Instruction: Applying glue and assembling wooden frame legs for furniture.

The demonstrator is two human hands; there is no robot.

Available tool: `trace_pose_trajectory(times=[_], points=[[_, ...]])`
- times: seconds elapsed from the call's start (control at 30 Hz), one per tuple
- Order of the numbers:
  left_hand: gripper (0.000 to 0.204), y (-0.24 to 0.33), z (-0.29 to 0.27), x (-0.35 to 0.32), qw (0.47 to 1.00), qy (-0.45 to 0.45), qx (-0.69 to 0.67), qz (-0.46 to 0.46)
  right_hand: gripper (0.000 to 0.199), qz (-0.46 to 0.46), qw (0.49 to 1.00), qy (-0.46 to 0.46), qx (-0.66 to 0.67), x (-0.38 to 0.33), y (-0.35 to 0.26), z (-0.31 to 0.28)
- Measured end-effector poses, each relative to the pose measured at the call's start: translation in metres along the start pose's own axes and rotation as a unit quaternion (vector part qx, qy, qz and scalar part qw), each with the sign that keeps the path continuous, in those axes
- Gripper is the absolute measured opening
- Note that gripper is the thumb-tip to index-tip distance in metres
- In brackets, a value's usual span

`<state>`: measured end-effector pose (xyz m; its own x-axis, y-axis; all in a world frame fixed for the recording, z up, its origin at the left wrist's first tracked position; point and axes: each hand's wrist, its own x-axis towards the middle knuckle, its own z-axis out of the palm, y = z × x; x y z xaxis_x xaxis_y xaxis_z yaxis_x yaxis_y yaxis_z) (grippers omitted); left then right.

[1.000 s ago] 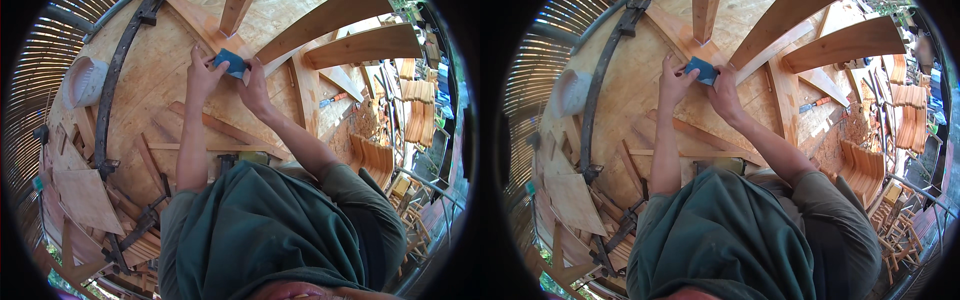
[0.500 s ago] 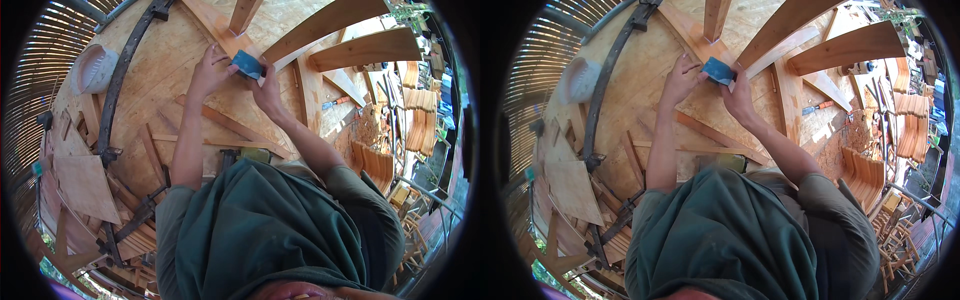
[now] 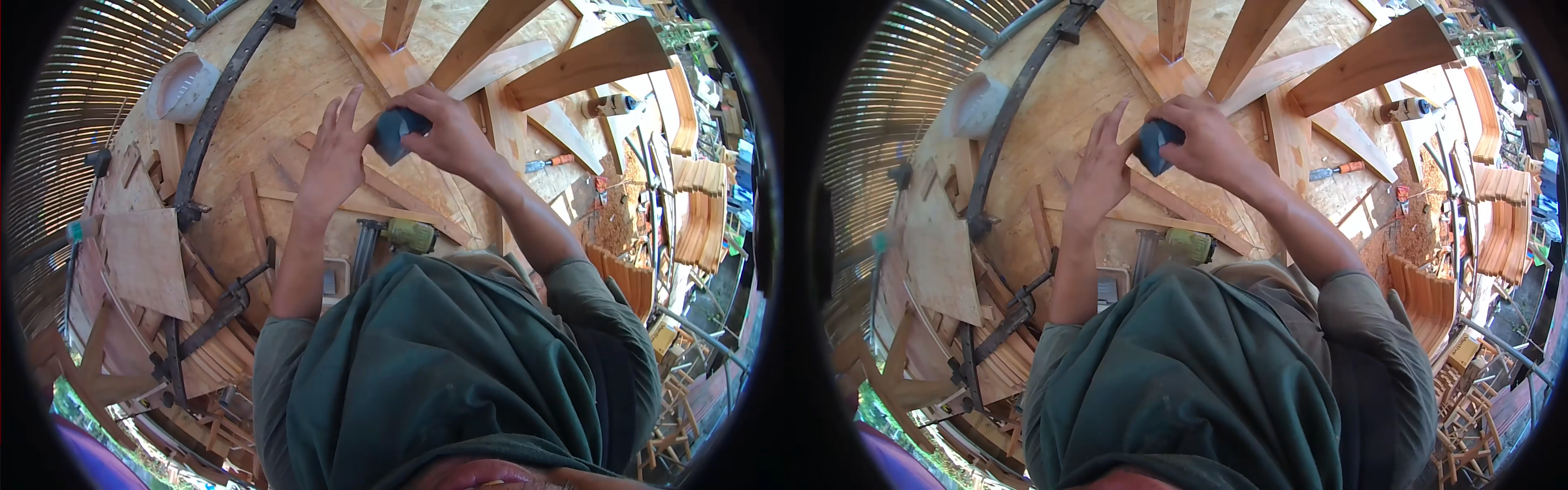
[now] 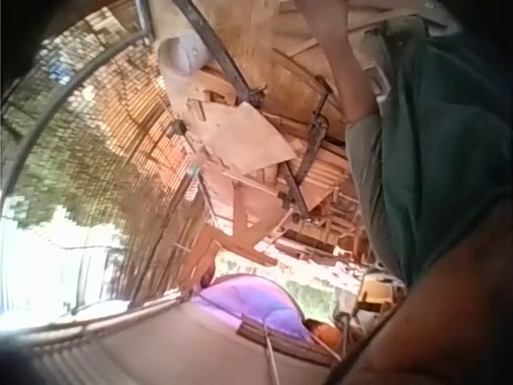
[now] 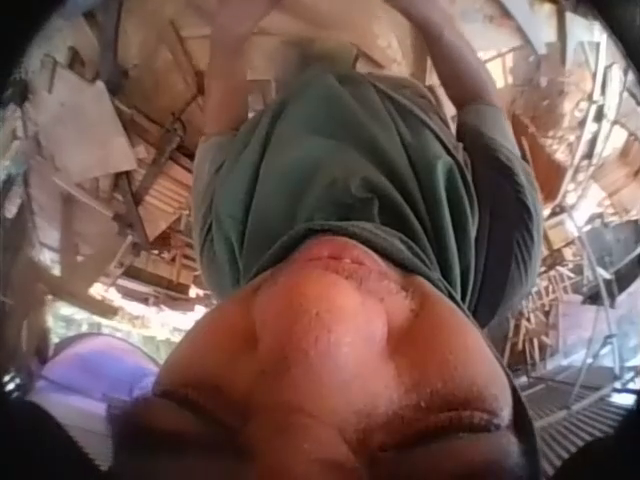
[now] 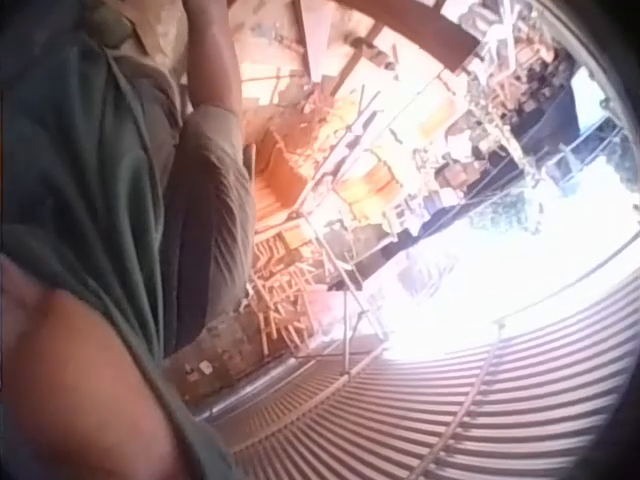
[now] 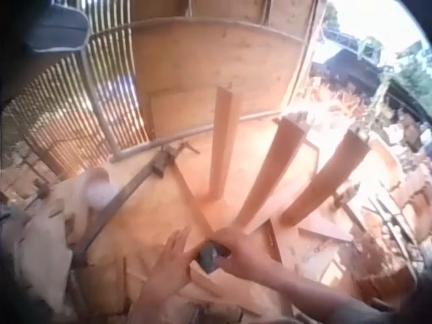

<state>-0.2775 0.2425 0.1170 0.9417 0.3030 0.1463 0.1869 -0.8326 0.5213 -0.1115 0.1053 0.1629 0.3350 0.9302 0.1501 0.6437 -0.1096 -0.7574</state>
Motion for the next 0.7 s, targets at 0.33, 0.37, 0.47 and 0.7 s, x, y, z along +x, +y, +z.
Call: trace_pose_trajectory(times=[0.33, 0.37, 0.47, 0.7], points=[[0.070, 0.067, -0.026, -0.033, 0.999, -0.001, 0.020, -0.032, 0.043, -0.026, 1.000, -0.013, -0.004, -0.027, 0.004, -0.026], [0.070, 0.075, -0.030, -0.038, 0.997, 0.014, 0.055, -0.052, 0.049, 0.031, 0.999, -0.018, -0.031, -0.029, 0.009, -0.033], [0.072, 0.088, -0.032, -0.065, 0.993, 0.049, -0.005, -0.104, 0.053, 0.074, 0.997, -0.017, 0.005, -0.054, 0.030, -0.056], [0.080, 0.123, 0.014, -0.120, 0.981, 0.053, -0.091, -0.163, 0.080, 0.268, 0.957, -0.009, 0.109, -0.156, 0.118, -0.088]])
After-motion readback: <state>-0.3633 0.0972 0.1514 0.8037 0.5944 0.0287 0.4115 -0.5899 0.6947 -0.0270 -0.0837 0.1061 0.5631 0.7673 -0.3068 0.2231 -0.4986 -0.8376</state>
